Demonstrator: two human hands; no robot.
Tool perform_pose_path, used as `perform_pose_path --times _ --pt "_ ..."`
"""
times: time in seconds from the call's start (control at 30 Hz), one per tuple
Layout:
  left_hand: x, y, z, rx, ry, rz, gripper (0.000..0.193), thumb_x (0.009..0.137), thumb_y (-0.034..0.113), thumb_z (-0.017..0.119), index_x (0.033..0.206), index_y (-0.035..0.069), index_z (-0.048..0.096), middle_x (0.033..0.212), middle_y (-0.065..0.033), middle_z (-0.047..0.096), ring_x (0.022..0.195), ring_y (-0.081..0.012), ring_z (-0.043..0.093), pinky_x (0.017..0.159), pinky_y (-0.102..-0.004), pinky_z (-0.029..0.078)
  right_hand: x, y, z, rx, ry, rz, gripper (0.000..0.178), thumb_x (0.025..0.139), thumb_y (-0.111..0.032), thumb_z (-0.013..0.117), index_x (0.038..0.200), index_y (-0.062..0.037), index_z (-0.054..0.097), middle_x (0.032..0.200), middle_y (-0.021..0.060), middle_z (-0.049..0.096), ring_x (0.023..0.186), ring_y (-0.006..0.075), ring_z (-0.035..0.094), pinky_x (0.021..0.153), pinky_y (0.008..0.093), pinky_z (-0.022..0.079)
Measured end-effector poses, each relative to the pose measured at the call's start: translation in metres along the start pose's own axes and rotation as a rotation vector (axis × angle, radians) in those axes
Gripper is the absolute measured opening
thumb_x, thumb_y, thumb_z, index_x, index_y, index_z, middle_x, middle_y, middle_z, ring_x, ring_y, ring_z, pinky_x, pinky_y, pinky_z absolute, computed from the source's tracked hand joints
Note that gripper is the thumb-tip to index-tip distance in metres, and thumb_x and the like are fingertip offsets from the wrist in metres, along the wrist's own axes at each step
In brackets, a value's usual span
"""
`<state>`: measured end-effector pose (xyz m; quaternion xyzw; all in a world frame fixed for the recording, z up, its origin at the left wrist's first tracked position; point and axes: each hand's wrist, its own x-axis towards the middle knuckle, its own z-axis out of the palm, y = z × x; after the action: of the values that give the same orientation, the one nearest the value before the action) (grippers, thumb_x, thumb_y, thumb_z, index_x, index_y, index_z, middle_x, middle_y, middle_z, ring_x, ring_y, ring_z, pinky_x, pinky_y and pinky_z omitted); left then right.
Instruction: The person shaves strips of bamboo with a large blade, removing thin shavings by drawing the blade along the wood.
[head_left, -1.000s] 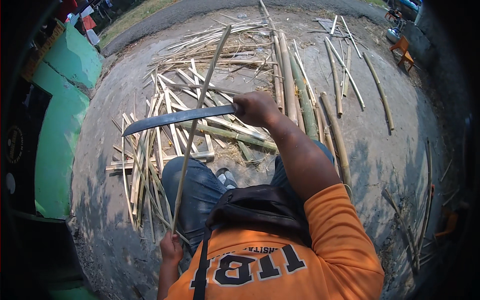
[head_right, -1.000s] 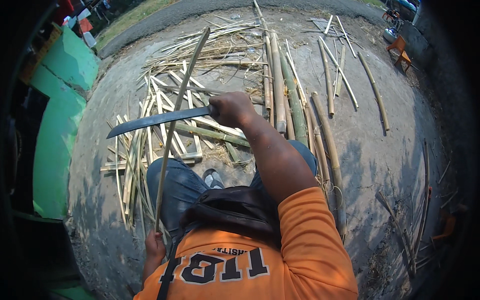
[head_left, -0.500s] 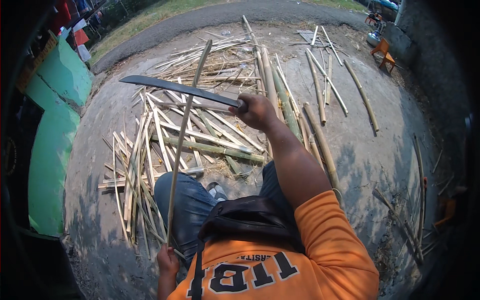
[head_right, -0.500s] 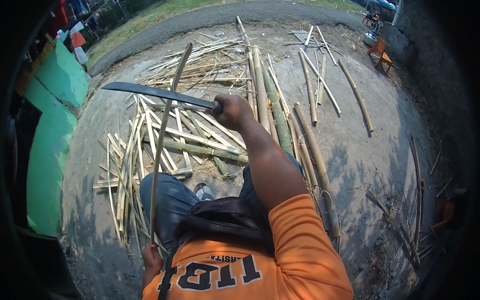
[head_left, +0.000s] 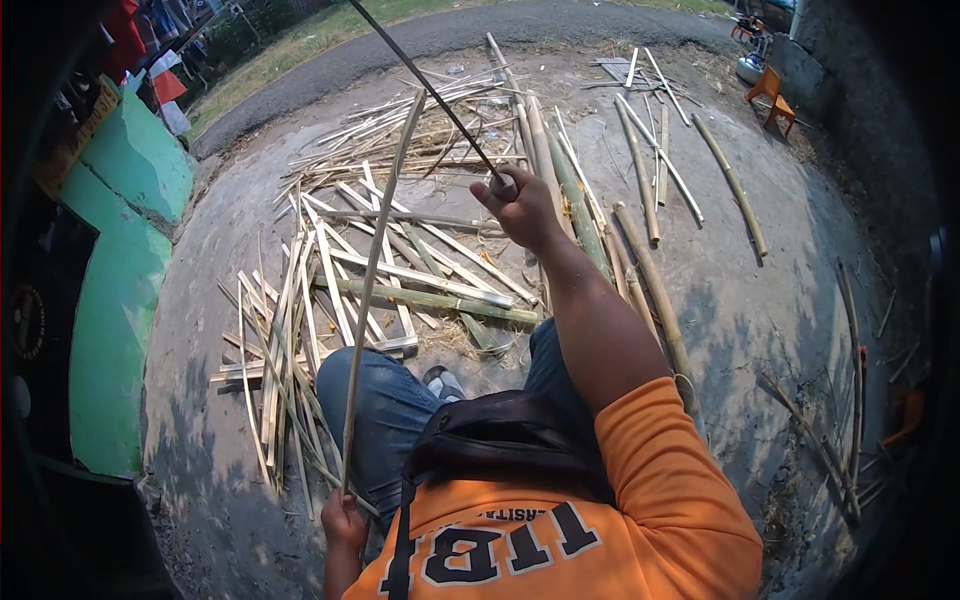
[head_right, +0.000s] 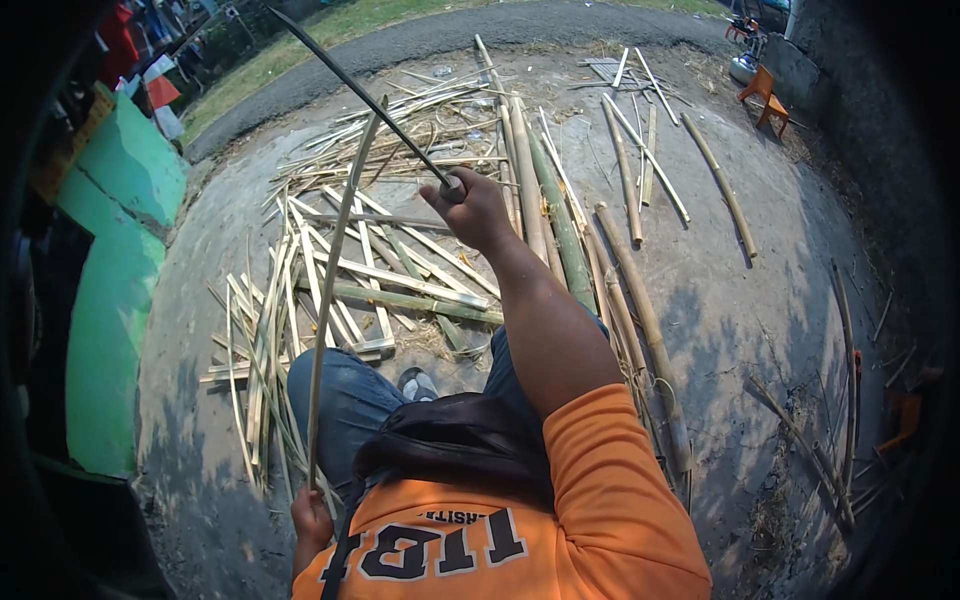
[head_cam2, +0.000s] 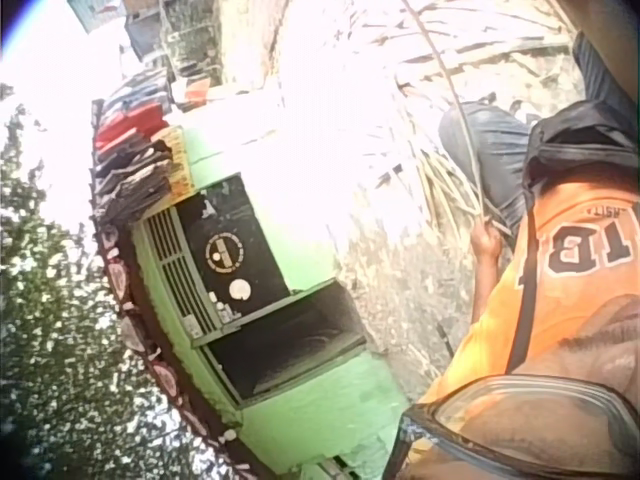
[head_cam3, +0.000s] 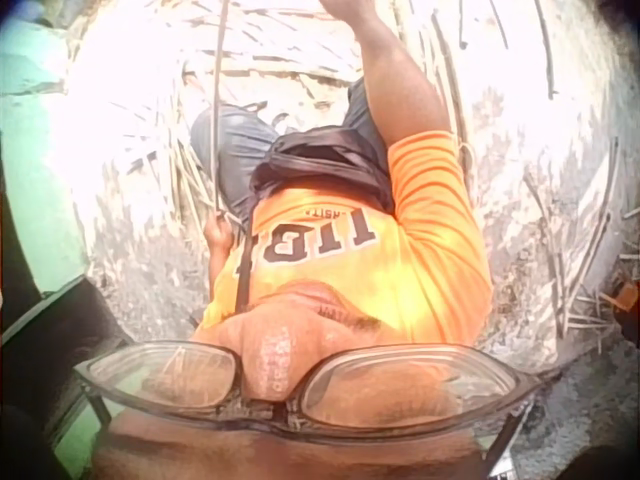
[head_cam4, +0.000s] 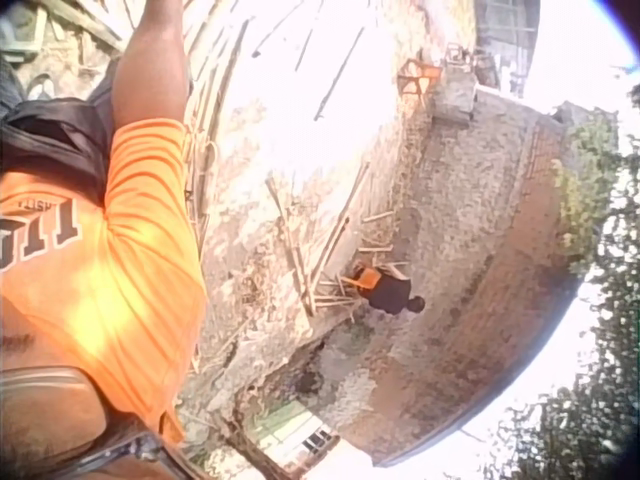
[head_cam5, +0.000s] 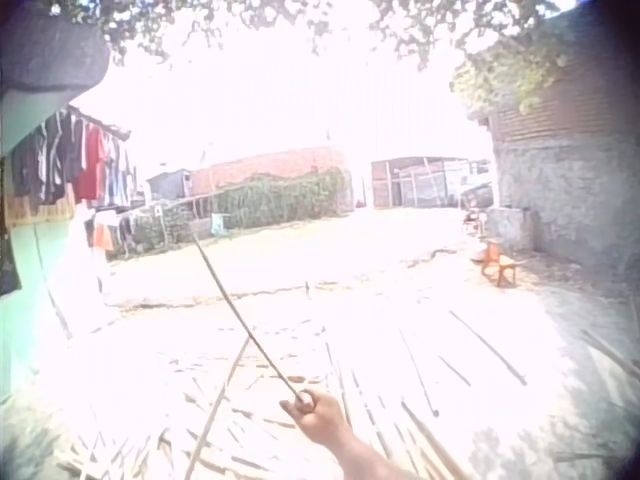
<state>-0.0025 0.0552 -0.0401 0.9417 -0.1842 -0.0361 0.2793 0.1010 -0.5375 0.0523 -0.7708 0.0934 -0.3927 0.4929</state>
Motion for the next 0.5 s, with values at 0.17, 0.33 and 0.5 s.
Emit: perform_pose_path --times 0.17,0.33,0.5 --pt "0.002 0.008 -0.001 0.062 -0.009 -0.022 0.056 0.109 0.051 0.040 0.100 0.002 0.064 0.080 -0.0253 0.065 0.082 -0.0512 0.065 0.069 -0.0531 0.050 0.004 -0.003 0.000 0.375 0.082 0.268 0.031 0.093 -0.030 0.084 0.088 -0.0062 0.065 0.063 -0.0054 0.054 0.057 0.0062 0.045 0.054 0.0284 0.038" --pt "0.008 0.001 0.000 0.184 0.012 0.021 0.052 0.109 0.049 0.040 0.102 0.003 0.064 0.083 -0.0252 0.066 0.082 -0.0523 0.064 0.070 -0.0559 0.049 0.008 0.006 0.005 0.830 -0.005 0.368 0.031 0.094 -0.035 0.082 0.093 -0.0082 0.066 0.061 -0.0061 0.050 0.051 0.0056 0.044 0.051 0.0261 0.036" --pt "0.009 0.003 0.003 0.180 0.033 0.047 0.050 0.109 0.047 0.041 0.106 0.003 0.064 0.085 -0.0252 0.065 0.081 -0.0525 0.063 0.069 -0.0575 0.047 0.010 0.005 -0.006 1.003 -0.046 0.415 0.041 0.099 -0.048 0.071 0.094 -0.0087 0.061 0.059 -0.0048 0.039 0.052 0.0110 0.040 0.057 0.0309 0.037"
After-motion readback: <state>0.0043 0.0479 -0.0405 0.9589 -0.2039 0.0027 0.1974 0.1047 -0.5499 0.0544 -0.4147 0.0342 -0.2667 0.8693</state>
